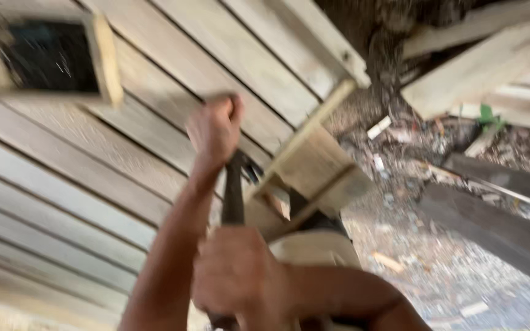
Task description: The person uses a hammer to drive nails into a wooden slatted structure, securing planks to a frame. They repeatedly position nails and strike them, adjusting the wood as needed.
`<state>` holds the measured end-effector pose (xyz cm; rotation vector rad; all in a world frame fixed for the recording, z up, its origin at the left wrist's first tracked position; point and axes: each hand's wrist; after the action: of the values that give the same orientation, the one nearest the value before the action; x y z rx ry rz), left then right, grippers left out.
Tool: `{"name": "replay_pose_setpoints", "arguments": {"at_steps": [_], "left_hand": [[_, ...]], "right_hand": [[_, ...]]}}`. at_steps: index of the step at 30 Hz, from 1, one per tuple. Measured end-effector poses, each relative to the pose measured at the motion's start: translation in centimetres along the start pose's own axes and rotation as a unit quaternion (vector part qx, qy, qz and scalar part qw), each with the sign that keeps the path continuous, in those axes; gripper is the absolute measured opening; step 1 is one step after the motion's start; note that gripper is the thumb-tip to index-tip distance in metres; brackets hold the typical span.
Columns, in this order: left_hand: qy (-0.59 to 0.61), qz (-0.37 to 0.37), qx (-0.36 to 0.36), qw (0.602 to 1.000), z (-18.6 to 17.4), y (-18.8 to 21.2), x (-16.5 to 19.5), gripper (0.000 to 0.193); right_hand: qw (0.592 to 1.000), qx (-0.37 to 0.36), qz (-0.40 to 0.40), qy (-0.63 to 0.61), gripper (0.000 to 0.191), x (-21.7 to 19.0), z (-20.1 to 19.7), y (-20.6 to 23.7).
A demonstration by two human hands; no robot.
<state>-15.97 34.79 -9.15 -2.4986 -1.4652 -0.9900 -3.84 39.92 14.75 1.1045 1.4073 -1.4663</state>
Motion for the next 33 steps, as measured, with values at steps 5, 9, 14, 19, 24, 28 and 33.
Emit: {"name": "replay_pose_setpoints", "arguments": {"at_steps": [5,9,14,19,24,28,33], "left_hand": [[-0.043,0.095,0.086,0.991,-1.1,0.1,0.1,0.044],[0.017,0.089,0.04,0.995,-1.4,0.1,-0.1,0.044],[0.028,0.051,-0.032,0.998,-1.5,0.5,-0.9,0.047],[0.022,0.013,-0.087,0.996,-0.8,0.3,-0.8,0.046],[0.199,-0.098,-0.004,0.975,-2.5,1.7,-2.1,0.028],[0.16,-0.014,0.076,0.984,-5.0,4.0,-3.7,0.018],[0.289,-0.26,-0.035,0.921,-6.7,6.5,-2.8,0.021]], "right_hand": [[1.0,-0.019,-0.012,-0.004,0.035,1.0,0.3,-0.4],[0.999,-0.029,-0.014,0.001,0.037,0.3,0.6,-0.8],[0.995,-0.031,0.002,-0.093,0.04,-1.3,-1.4,-0.2],[0.996,0.005,-0.013,-0.09,0.034,-1.2,-1.8,2.8],[0.991,0.022,-0.062,-0.114,0.03,-0.4,-2.7,3.9],[0.987,0.008,-0.082,-0.137,0.031,0.4,-3.1,4.9],[0.983,0.012,-0.105,-0.147,0.034,0.8,-2.5,6.7]]}}
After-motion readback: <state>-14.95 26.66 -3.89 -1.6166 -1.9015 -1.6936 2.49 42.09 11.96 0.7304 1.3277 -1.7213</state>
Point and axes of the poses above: each hand's wrist, its own y-axis away from the middle knuckle, its own z-axis out of the palm, x = y × z, and after that the axes turned 1 degree about -x, right-handed
